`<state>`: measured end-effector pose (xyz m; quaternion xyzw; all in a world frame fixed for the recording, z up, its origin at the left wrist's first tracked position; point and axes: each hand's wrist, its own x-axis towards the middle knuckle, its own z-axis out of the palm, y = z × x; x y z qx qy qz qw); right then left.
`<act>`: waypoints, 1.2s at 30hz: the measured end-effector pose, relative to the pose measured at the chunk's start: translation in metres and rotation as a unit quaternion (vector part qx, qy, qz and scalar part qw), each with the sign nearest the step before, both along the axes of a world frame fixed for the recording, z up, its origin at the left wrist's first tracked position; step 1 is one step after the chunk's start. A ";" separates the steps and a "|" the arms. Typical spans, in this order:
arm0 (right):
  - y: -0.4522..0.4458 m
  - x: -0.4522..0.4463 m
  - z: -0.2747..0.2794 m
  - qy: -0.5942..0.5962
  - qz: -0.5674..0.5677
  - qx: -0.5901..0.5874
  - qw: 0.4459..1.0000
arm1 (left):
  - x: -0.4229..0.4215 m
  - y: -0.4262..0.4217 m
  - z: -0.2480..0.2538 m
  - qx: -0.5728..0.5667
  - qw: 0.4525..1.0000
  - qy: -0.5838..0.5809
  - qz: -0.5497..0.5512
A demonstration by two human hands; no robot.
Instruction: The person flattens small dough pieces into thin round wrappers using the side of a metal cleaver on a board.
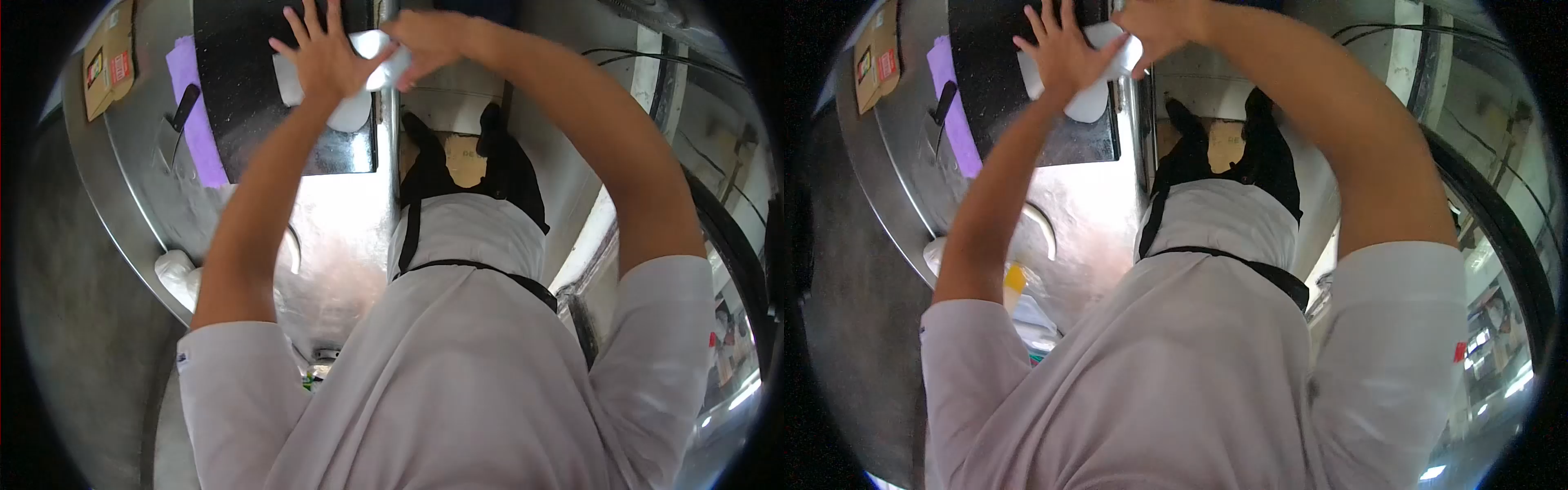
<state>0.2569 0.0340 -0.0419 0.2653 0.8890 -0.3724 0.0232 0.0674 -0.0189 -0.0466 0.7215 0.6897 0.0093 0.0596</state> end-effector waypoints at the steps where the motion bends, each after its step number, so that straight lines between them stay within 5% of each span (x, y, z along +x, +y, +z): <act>1: -0.012 0.006 -0.010 -0.002 -0.018 -0.069 0.997 | 0.006 -0.008 0.002 -0.048 0.999 0.025 0.005; 5: 0.030 0.010 -0.064 0.112 -0.019 0.051 0.992 | 0.007 0.032 0.002 0.041 0.999 0.011 -0.016; 6: 0.046 0.003 -0.088 0.070 -0.033 -0.130 0.989 | 0.007 0.046 -0.001 0.063 0.997 0.037 -0.011; 7: 0.056 -0.007 -0.003 -0.102 -0.014 -0.004 0.995 | 0.003 0.059 0.006 0.078 0.996 0.020 -0.029; 9: 0.033 -0.009 -0.027 0.084 -0.105 0.064 0.989 | -0.015 0.067 0.005 0.041 0.994 0.022 -0.096; 10: 0.010 -0.018 -0.012 0.021 -0.076 0.071 0.994 | -0.039 0.053 -0.015 0.067 0.987 -0.033 -0.142; 12: -0.013 -0.010 -0.037 0.071 0.064 -0.120 0.988 | -0.061 -0.001 -0.026 0.077 0.970 -0.091 -0.210; 15: -0.046 -0.009 -0.009 -0.055 -0.070 -0.053 0.995 | -0.065 -0.013 -0.028 0.043 0.973 -0.036 -0.223; 18: -0.018 -0.014 -0.008 -0.018 -0.104 -0.080 0.991 | -0.059 0.023 -0.008 0.125 0.966 -0.006 -0.224; 19: -0.005 -0.017 -0.016 -0.017 -0.104 -0.076 0.992 | -0.052 0.043 0.014 -0.026 0.979 0.064 -0.191; 22: 0.016 -0.033 -0.042 0.094 -0.128 0.126 0.979 | -0.054 0.074 0.017 0.011 0.980 0.054 -0.194; 23: 0.002 -0.028 -0.046 0.092 -0.132 0.120 0.980 | -0.057 0.064 0.015 0.005 0.979 0.052 -0.198; 25: -0.013 -0.025 -0.005 -0.056 -0.101 -0.071 0.991 | -0.060 0.052 0.012 -0.086 0.966 0.089 -0.225; 31: -0.011 -0.012 -0.005 0.021 -0.097 0.060 0.993 | -0.057 0.047 -0.002 0.066 0.972 0.029 -0.223; 35: 0.031 -0.015 -0.011 0.036 -0.085 0.088 0.992 | -0.053 0.068 0.003 0.045 0.980 0.023 -0.193; 36: 0.030 -0.015 0.002 0.020 0.004 -0.121 0.992 | -0.053 0.056 -0.001 0.029 0.977 0.025 -0.211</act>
